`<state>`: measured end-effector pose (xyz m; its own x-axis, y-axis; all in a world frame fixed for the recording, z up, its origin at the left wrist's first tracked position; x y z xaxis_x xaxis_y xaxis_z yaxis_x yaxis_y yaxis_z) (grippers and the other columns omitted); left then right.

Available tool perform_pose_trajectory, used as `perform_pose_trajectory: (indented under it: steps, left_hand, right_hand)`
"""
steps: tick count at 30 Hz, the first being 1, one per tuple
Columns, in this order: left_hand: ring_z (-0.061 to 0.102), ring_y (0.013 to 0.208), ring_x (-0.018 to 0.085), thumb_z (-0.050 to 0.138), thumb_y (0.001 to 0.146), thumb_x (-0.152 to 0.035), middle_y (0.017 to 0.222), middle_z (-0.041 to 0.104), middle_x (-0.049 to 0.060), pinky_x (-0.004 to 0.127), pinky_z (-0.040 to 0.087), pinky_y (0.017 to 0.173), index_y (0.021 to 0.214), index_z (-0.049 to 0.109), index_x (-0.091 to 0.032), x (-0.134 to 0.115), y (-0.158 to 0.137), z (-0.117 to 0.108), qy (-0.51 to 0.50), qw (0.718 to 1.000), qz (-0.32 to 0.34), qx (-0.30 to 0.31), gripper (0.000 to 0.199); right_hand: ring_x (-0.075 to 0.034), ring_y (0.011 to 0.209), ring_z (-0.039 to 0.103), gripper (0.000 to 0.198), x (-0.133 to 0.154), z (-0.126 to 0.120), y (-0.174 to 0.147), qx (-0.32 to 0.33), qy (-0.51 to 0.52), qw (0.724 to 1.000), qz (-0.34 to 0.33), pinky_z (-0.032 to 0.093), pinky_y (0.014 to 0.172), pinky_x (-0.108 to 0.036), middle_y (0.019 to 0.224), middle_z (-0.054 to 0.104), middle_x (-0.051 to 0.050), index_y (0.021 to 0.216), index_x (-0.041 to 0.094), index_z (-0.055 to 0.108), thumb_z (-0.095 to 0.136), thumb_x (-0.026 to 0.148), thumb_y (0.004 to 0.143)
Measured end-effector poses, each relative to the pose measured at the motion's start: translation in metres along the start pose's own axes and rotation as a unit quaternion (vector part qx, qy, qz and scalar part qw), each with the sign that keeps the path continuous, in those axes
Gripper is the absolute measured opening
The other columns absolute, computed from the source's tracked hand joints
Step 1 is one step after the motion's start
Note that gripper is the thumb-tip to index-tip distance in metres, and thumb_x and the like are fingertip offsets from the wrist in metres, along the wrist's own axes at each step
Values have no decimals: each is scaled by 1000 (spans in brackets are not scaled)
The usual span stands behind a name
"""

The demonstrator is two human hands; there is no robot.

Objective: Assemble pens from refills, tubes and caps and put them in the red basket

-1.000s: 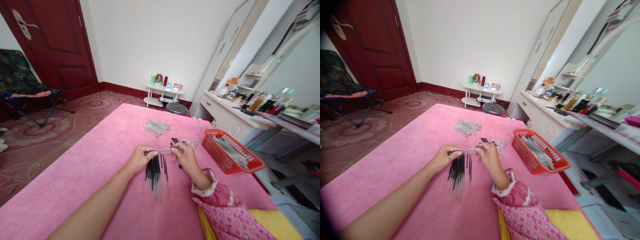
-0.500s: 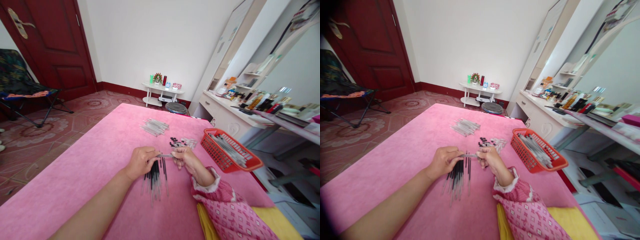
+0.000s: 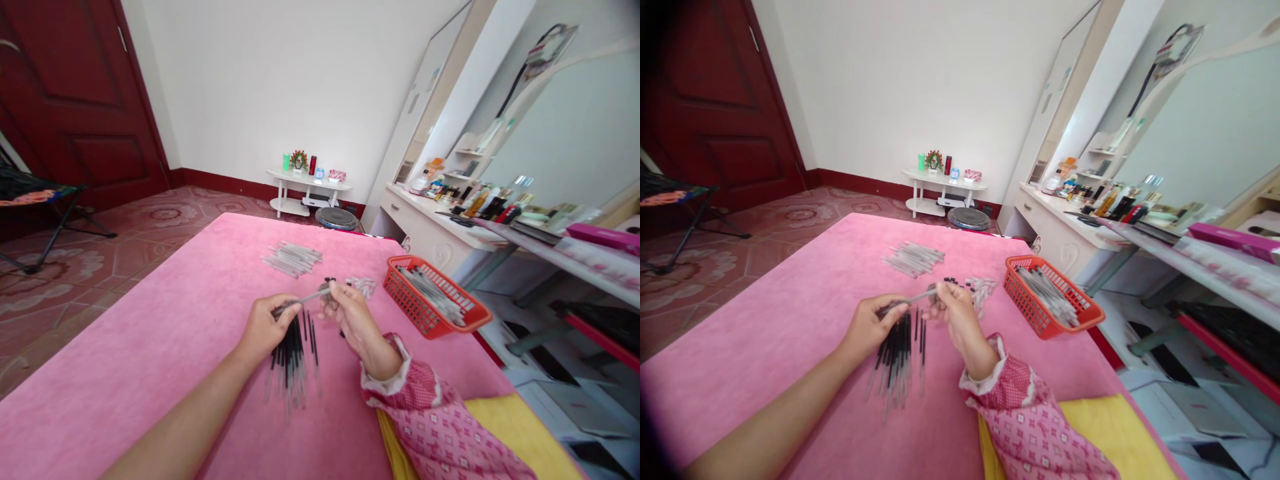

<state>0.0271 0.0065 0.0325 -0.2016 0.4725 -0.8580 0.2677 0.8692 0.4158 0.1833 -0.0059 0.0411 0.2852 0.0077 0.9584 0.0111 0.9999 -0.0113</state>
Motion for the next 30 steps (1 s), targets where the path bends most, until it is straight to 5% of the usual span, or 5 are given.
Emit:
perform_pose_trajectory:
  steps: [8, 15, 23, 26, 30]
  left_hand:
    - [55, 68, 16, 42, 88, -38, 69, 60, 4, 26, 42, 66, 73, 67, -14, -5, 1, 3, -37, 997, 25, 60, 38]
    - [59, 72, 18, 39, 89, -39, 75, 65, 6, 27, 43, 67, 88, 69, -13, 13, 5, -6, -48, 999, -19, 4, 40]
    - [57, 66, 17, 40, 89, -40, 71, 63, 5, 26, 42, 62, 88, 70, -13, 12, 6, -5, -31, 999, -15, 7, 40]
    - [58, 66, 17, 41, 87, -41, 69, 64, 5, 26, 43, 62, 87, 70, -14, 15, 7, -8, -40, 999, -26, -12, 40]
    - [59, 65, 17, 42, 86, -44, 68, 66, 5, 26, 43, 61, 84, 71, -13, 25, 9, -13, -70, 994, -63, -58, 43]
  right_hand:
    - [-10, 53, 54, 27, 46, 8, -10, -26, -148, 977, -153, 45, 47, -21, 71, 61, -2, 83, 18, 57, 54, 44, 80]
    - [-15, 68, 61, 22, 178, -93, -22, -265, -323, 826, -379, 52, 64, -29, 82, 62, -4, 86, 19, 58, 58, 39, 77]
    - [-26, 74, 66, 26, 161, -248, -21, -409, -454, 765, -203, 52, 63, -38, 82, 68, -11, 86, 17, 62, 57, 39, 73]
    - [-25, 67, 66, 29, 152, -265, -24, -390, -496, 762, -144, 50, 58, -35, 80, 69, -13, 88, 14, 65, 60, 36, 69]
    - [-26, 70, 64, 19, 153, -236, -21, -332, -562, 748, -118, 48, 65, -37, 75, 70, -10, 74, 18, 70, 66, 32, 62]
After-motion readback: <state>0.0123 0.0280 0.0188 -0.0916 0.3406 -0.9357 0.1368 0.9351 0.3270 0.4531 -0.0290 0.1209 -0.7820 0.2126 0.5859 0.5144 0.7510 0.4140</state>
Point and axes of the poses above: each hand's wrist, its own y-axis towards the middle knuckle, its own z-axis out of the palm, x = y × z, the point moved 6 cm from there along y, towards the middle knuckle
